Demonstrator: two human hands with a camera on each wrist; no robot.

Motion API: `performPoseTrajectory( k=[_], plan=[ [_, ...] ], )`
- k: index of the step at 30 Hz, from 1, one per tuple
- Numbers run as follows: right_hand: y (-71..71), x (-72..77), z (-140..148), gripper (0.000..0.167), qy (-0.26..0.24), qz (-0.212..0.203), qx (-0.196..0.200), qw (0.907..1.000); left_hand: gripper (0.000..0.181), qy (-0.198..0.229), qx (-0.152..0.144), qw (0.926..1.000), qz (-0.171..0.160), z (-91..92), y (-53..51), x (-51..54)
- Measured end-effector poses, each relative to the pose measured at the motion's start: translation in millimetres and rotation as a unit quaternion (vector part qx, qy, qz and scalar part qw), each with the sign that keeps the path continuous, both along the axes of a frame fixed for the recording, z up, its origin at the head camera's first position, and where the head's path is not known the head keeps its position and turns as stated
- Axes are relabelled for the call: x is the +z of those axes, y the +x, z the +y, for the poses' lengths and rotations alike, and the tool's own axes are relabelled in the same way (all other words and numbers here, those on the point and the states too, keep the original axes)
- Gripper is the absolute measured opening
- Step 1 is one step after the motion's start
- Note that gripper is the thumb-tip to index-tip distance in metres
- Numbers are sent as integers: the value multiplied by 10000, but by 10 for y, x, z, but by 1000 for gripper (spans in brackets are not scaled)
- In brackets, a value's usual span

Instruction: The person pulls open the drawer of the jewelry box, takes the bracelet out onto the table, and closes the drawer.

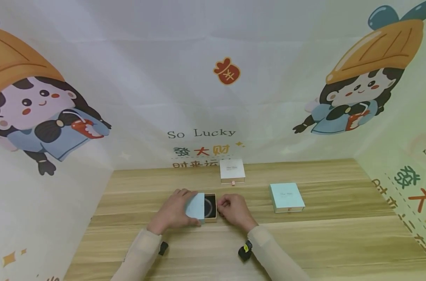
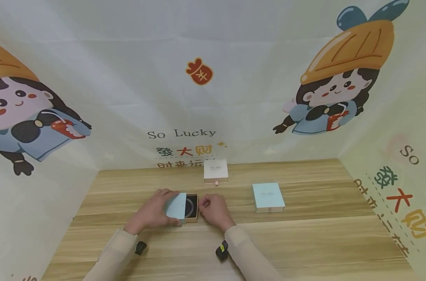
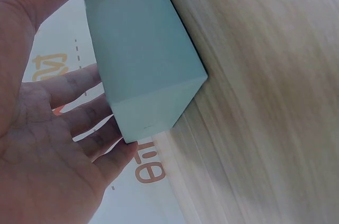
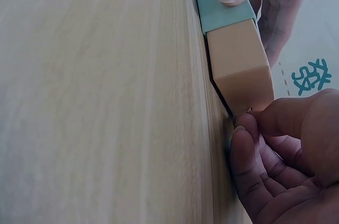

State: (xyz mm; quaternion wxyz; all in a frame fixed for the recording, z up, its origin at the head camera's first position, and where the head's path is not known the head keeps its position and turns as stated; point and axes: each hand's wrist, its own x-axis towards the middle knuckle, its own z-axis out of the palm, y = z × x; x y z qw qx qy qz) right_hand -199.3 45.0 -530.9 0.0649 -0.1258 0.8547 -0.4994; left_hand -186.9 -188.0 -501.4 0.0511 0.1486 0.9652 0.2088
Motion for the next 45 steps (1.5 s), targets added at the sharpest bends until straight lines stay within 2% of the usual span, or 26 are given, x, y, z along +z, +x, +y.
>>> performPoseTrajectory(
  k=[6, 18, 34, 45],
  plan=[
    [1, -8, 27, 7, 106, -93, -58, 9999, 100, -18, -5, 10000, 28, -1, -6, -11],
    [4, -13, 97, 6, 149, 123, -101, 9998, 100, 4, -43, 10000, 41, -2, -5, -9],
    [0, -6, 178, 8, 337, 149, -153, 9992, 100, 62, -34, 10000, 4, -1, 20, 6],
    [-15, -6, 266, 5, 496, 329, -239, 9979, 101, 126, -12, 9999, -55, -6, 9, -2]
  ],
)
